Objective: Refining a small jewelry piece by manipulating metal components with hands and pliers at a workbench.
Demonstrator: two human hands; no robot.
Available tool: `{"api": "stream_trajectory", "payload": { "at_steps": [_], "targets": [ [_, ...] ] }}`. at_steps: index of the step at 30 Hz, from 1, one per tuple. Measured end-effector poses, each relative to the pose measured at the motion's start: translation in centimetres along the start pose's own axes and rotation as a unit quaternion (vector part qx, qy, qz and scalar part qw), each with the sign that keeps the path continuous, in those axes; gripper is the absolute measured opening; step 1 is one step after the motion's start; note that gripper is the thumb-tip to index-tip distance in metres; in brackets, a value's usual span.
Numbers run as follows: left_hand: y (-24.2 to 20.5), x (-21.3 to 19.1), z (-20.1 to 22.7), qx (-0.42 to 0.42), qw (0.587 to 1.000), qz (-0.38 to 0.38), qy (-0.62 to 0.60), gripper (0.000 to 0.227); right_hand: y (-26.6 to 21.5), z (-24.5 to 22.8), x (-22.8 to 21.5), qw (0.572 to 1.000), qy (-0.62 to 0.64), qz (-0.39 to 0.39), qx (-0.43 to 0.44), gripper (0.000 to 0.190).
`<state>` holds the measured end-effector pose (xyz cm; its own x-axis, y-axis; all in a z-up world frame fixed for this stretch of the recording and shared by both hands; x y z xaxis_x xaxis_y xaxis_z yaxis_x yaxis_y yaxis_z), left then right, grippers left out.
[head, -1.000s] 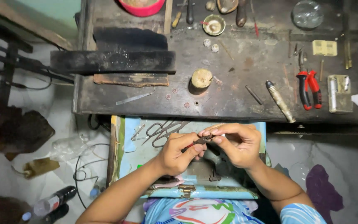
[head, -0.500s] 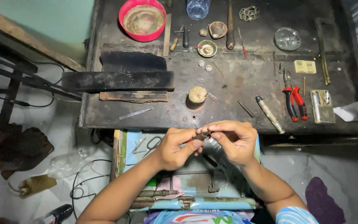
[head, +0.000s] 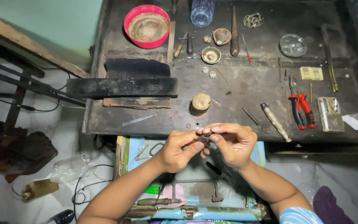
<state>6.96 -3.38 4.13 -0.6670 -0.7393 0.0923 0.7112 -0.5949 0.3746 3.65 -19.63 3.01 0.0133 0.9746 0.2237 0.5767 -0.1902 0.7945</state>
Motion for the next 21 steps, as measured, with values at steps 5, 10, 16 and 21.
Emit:
{"api": "stream_trajectory", "payload": {
  "at_steps": [5,10,16,21],
  "targets": [
    [-0.3,0.1,-0.6,-0.001,1.0,-0.005,-0.018,0.03,-0.6,-0.2,0.0,1.0,-0.015,0.014,-0.001,0.01],
    [-0.5,0.2,-0.9,-0.012,1.0,-0.005,-0.027,0.029,-0.9,-0.3,0.1,1.0,-0.018,0.015,0.012,0.009],
    [-0.9,-0.2,-1.9,-0.021,1.0,-0.004,-0.018,0.028,-0.9,-0.4,0.3,0.999,-0.014,0.016,0.038,0.014],
    [-0.9,-0.1,-1.4,-0.027,1.0,-0.002,-0.005,0.028,-0.9,-0.5,0.1,0.999,-0.014,0.006,0.029,0.009]
  ]
}}
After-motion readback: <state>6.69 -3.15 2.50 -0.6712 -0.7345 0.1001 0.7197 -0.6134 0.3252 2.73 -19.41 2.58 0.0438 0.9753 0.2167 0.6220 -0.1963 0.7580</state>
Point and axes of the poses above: each hand's wrist, its own y-axis towards the middle knuckle, its own x-axis out of the palm, z = x × y, the point moved 3 cm from there along y, towards the middle knuckle, and after that the axes turned 10 degrees about -x, right-handed, at the moved point
